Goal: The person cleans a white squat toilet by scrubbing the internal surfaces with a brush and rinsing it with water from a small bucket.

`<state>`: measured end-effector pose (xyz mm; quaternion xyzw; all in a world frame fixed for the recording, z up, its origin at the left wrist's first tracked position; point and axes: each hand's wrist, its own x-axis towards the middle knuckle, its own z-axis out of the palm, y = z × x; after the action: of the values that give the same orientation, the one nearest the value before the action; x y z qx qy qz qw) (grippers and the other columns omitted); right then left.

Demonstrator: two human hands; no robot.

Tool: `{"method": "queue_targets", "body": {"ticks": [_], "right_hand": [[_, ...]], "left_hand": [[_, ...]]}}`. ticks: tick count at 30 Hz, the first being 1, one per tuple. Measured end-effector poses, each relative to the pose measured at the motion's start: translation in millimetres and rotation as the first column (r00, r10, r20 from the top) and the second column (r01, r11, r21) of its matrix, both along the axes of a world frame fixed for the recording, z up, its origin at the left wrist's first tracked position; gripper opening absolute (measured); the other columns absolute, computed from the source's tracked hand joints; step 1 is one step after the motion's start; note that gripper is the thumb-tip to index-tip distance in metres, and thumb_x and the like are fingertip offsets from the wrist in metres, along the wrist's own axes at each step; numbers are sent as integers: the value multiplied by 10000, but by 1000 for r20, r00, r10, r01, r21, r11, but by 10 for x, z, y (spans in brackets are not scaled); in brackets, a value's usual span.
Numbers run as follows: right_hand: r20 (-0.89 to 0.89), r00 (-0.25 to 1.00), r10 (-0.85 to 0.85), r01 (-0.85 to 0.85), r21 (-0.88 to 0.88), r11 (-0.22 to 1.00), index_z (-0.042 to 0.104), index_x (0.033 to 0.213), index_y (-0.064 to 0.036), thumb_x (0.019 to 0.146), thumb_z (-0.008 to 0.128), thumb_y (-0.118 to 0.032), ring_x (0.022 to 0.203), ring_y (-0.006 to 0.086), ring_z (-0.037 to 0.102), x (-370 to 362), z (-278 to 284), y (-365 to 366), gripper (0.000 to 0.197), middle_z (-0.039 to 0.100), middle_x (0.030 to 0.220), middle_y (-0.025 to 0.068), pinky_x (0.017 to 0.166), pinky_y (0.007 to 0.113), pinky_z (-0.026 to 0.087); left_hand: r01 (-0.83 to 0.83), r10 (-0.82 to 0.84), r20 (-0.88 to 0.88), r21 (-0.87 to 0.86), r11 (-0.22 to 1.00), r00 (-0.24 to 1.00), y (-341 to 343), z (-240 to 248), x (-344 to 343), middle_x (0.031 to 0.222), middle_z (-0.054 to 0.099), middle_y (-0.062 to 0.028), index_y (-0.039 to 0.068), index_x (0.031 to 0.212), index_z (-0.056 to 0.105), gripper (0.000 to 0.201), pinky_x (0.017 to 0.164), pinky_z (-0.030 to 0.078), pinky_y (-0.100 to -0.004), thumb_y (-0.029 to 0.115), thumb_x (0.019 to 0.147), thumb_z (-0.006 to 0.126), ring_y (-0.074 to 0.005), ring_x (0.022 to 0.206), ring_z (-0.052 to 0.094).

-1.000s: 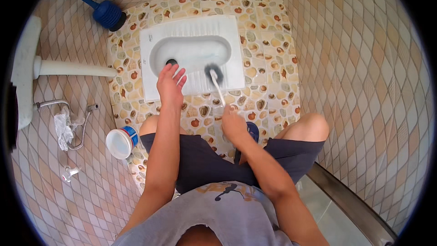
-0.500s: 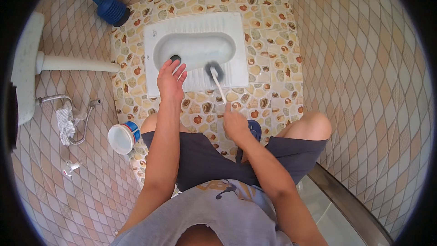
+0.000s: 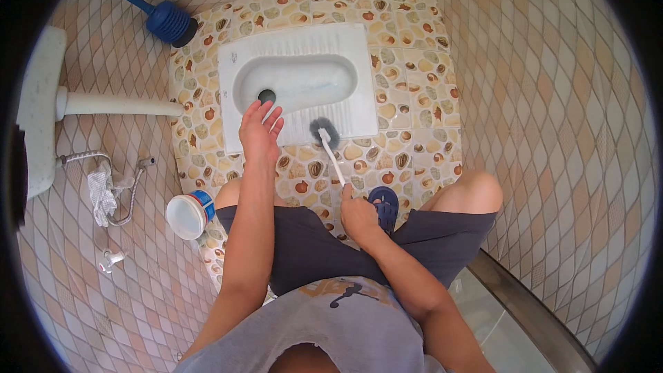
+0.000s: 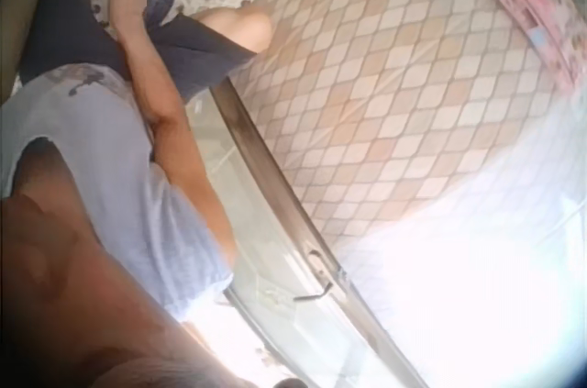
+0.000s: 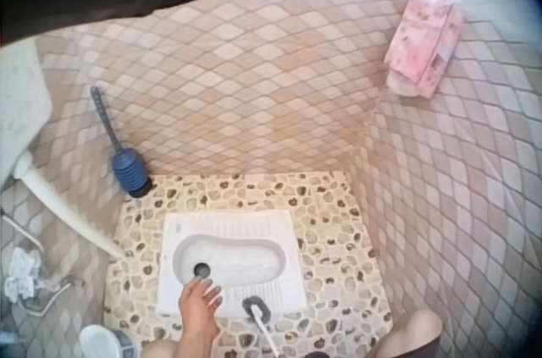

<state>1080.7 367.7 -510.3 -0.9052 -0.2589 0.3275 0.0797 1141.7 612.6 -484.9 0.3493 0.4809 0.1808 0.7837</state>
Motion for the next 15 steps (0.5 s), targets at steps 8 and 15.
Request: {"method": "queue_targets", "body": {"ticks": [8,15], "right_hand": [[-135,991,-20,3,-129,992,347,1360,117,857,495,-62,773,417,676,121,205,38,554,666,822,258,694,506,540],[134,990,-47,31,116,993,368,1349,45,793,565,-65,642,419,636,411,-231,107,600,632,690,231,580,505,510]], "left_hand": [[-1,1,13,-11,1000,1000,8,10,30,1225,580,-153,18,1305,456,396,755,517,-337,124,936,553,-233,966,638],[26,-26,13,6,1000,1000,-90,67,62,1235,573,-159,0,1353,417,439,790,507,-348,100,936,512,-252,1000,629]]}}
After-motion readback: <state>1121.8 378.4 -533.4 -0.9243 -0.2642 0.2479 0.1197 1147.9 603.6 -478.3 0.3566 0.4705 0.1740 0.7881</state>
